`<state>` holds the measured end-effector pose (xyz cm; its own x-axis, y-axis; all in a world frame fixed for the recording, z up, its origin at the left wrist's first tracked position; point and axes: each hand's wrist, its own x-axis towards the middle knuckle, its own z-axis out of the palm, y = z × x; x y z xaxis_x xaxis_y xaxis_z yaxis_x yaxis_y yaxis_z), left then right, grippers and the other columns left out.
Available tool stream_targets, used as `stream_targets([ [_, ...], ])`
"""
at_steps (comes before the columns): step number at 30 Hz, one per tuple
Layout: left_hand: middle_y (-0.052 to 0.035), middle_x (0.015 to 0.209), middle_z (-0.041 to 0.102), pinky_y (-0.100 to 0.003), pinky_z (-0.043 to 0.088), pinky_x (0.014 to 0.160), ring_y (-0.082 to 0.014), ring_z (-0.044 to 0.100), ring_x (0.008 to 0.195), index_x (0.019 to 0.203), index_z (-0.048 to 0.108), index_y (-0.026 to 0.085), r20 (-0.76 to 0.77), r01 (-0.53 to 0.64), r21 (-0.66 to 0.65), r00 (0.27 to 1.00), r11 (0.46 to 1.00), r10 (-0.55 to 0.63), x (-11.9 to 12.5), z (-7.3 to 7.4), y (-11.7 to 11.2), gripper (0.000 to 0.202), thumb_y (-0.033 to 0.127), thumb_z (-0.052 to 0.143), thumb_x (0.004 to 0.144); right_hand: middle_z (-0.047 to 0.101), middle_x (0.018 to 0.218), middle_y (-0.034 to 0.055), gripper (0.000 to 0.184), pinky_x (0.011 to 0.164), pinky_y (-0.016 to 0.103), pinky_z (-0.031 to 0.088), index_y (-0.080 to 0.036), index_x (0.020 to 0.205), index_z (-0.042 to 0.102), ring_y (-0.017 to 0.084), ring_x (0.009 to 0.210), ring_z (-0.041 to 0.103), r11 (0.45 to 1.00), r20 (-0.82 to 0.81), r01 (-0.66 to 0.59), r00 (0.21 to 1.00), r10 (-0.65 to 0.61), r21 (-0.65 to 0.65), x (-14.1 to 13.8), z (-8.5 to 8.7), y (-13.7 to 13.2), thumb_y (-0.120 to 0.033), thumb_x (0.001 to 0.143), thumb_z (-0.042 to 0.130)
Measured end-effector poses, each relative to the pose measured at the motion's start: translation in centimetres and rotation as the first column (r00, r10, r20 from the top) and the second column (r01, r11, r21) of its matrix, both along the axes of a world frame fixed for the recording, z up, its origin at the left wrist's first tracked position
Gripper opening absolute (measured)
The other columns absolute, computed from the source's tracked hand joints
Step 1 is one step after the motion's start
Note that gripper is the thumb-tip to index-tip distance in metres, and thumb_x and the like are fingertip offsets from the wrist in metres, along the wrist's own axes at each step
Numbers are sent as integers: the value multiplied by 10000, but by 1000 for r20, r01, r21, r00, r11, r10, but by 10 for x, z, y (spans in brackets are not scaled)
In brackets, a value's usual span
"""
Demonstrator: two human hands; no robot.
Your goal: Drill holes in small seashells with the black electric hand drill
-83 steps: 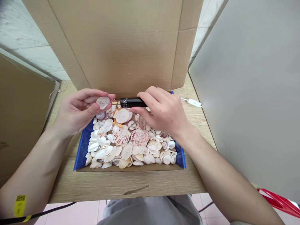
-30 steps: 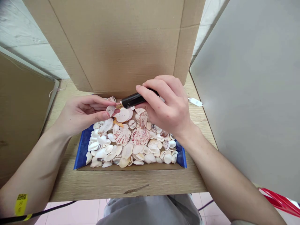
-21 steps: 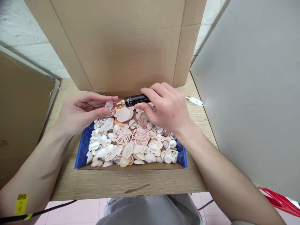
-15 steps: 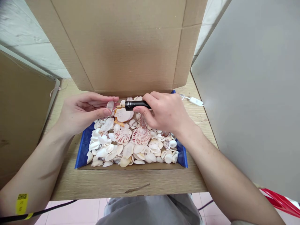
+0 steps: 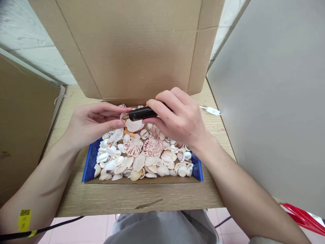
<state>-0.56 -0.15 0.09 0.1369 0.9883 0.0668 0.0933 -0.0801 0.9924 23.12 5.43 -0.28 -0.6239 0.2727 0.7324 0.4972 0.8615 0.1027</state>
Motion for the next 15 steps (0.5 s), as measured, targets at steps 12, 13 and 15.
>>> stream_targets([
  [12,4,1001,775,-242,627,710,-196,750,820,913,766,275,-15,23,-9,1000,1000,-23,1,1,0,279,162,825,665,653,965,38,173,750,362,434,-275,1045,567,198,859,585,983,44,153,988,-149,-106,-1,-2,1,-397,923,546],
  [13,3,1008,774,-247,627,722,-200,749,838,912,765,273,-18,17,-12,1000,1000,-17,1,1,0,279,164,826,663,658,949,41,184,731,355,434,-262,1035,576,194,842,585,985,45,147,989,-143,-88,-1,-3,2,-406,925,544],
  [15,-1,1027,770,-252,625,760,-201,744,882,914,762,267,-23,4,-8,1000,1000,-5,1,1,0,274,162,823,669,667,919,45,230,689,331,436,-234,1035,591,180,799,589,990,74,121,991,-115,-73,0,-5,3,-430,927,538],
])
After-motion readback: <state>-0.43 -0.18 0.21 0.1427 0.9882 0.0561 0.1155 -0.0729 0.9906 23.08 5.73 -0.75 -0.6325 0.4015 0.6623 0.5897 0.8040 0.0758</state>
